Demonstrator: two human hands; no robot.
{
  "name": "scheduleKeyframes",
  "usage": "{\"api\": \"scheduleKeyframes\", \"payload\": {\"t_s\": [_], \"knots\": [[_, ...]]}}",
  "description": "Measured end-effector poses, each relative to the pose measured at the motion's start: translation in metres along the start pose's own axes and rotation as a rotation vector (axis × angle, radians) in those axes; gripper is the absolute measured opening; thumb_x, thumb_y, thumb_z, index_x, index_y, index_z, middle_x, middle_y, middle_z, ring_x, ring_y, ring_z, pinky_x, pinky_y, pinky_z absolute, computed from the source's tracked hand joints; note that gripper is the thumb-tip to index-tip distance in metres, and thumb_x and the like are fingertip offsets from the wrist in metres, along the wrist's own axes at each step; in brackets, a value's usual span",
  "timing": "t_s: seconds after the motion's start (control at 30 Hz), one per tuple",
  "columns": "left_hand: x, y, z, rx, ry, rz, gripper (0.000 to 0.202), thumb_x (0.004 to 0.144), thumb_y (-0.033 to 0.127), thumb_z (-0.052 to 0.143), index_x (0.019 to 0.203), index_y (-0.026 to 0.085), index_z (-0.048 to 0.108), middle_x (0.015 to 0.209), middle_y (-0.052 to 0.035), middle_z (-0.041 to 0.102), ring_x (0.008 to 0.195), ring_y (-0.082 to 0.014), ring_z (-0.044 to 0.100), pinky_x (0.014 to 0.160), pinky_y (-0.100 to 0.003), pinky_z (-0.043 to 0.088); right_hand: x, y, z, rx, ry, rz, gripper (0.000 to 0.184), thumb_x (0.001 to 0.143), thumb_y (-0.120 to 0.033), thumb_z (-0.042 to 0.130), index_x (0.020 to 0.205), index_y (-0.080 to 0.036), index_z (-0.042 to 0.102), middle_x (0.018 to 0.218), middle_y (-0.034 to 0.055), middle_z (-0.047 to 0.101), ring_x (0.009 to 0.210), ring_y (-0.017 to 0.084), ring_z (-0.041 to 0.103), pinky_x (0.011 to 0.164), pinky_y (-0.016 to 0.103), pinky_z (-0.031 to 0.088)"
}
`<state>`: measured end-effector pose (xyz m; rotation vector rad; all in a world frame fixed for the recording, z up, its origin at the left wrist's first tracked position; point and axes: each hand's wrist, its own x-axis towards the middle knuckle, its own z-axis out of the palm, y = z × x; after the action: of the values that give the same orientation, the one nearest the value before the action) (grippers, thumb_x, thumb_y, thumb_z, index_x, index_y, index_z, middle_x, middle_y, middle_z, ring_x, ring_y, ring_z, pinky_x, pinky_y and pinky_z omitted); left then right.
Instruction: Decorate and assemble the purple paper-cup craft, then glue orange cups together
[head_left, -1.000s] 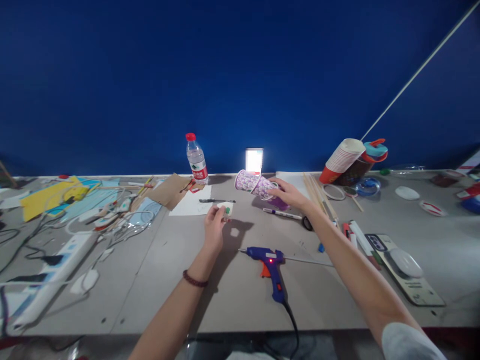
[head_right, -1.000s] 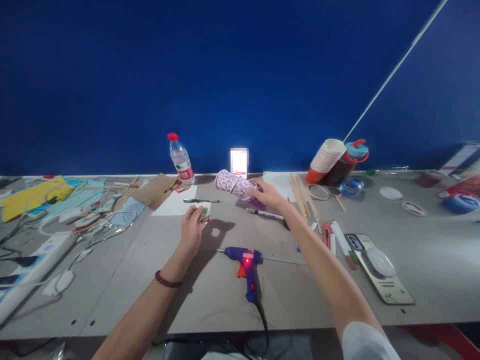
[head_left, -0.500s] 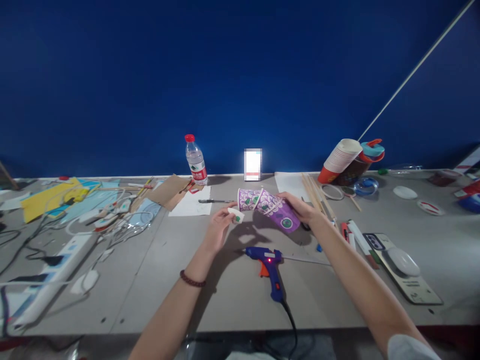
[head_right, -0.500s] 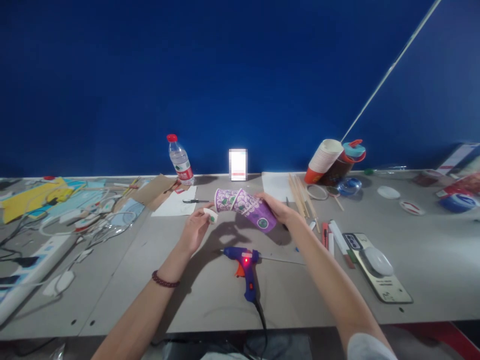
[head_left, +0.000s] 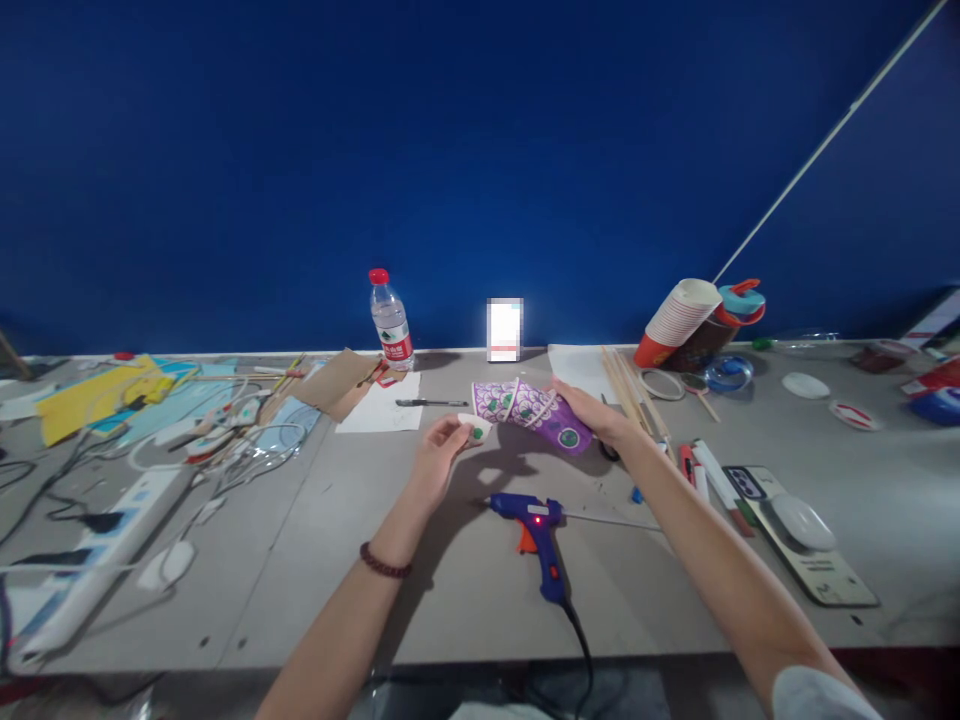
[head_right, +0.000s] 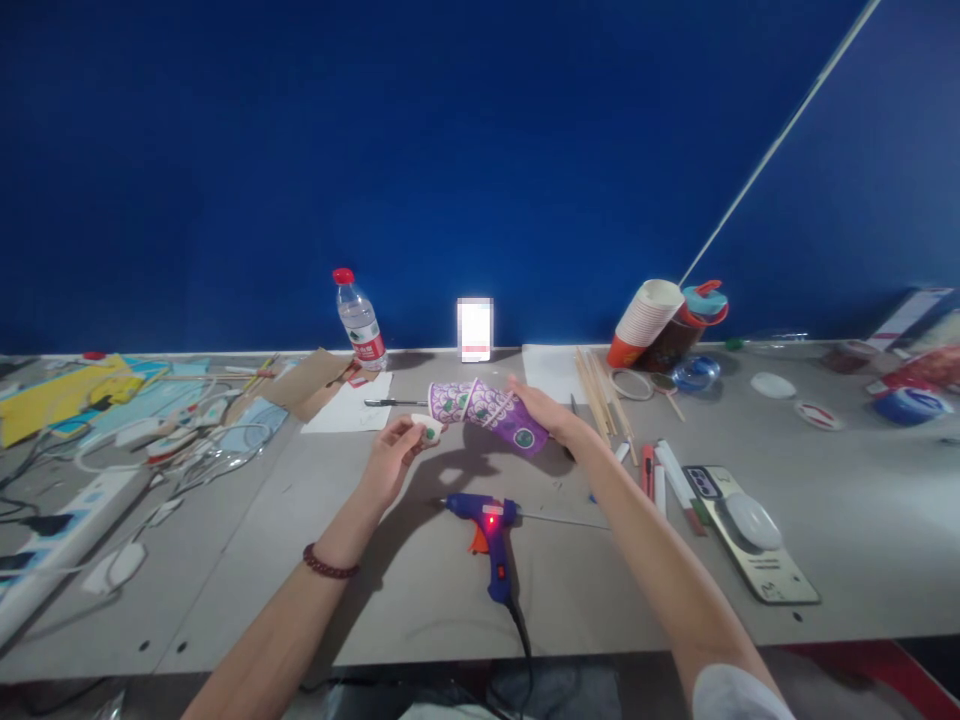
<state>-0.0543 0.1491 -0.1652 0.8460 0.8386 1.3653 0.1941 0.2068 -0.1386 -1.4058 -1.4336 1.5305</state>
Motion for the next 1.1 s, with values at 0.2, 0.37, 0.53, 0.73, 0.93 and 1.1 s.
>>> {"api": "scheduleKeyframes", "payload": {"t_s": [0.2,0.37,0.53,0.73,0.93,1.1], "knots": [[0.001,-0.002,-0.001,-0.154,-0.01,0.0,0.023,0.061,0.033,0.084,0.07,0.02,0.067,0.078,-0.0012,0.072,0.082,-0.0185,0.068,0.073,-0.027,0.051,-0.007,-0.008,0.01,-0.253,0.408,-0.499,0.029,0.091,-0.044,0.046,0.103,-0.023,0.062,0.104,0.0064,0.068,0.1,0.023,0.062,0.09,0.04,0.047],[-0.002,-0.002,-0.002,-0.184,-0.088,-0.02,0.023,0.06,0.031,0.085,0.07,0.018,0.068,0.103,-0.0048,0.071,0.095,-0.0239,0.068,0.086,-0.034,0.049,-0.03,-0.035,0.022,-0.334,0.472,-0.772,0.016,0.088,-0.029,0.053,0.097,-0.021,0.063,0.098,0.0064,0.068,0.091,0.02,0.062,0.084,0.039,0.049],[-0.006,-0.002,-0.004,-0.139,-0.213,-0.016,0.018,0.064,0.03,0.083,0.072,0.018,0.072,0.117,-0.0064,0.066,0.105,-0.0254,0.064,0.1,-0.038,0.043,-0.038,-0.069,0.039,-0.539,0.07,-0.883,0.018,0.088,-0.021,0.053,0.1,-0.025,0.066,0.102,0.0044,0.068,0.101,0.021,0.059,0.091,0.042,0.046],[-0.003,0.0,-0.004,-0.121,-0.224,-0.033,0.02,0.063,0.033,0.084,0.07,0.019,0.071,0.106,-0.0072,0.071,0.11,-0.0264,0.062,0.105,-0.04,0.039,-0.022,-0.096,0.064,-0.733,-0.446,-0.898,0.024,0.091,-0.02,0.05,0.108,-0.025,0.066,0.115,0.0041,0.063,0.108,0.018,0.054,0.093,0.039,0.044],[0.0,-0.003,-0.007,-0.134,-0.191,-0.038,0.028,0.06,0.036,0.086,0.077,0.019,0.072,0.098,-0.0068,0.073,0.107,-0.0266,0.063,0.104,-0.041,0.04,-0.01,-0.104,0.075,-0.87,-0.467,-0.995,0.017,0.086,-0.014,0.056,0.091,-0.024,0.069,0.108,0.0027,0.065,0.106,0.019,0.054,0.098,0.042,0.036],[0.0,-0.005,-0.006,-0.15,-0.222,-0.053,0.036,0.06,0.042,0.085,0.08,0.018,0.069,0.094,-0.0055,0.072,0.103,-0.025,0.064,0.104,-0.04,0.039,-0.008,-0.104,0.072,-0.724,-0.474,-0.914,0.012,0.085,-0.017,0.057,0.082,-0.022,0.068,0.098,0.0024,0.066,0.096,0.017,0.057,0.088,0.036,0.044]]}}
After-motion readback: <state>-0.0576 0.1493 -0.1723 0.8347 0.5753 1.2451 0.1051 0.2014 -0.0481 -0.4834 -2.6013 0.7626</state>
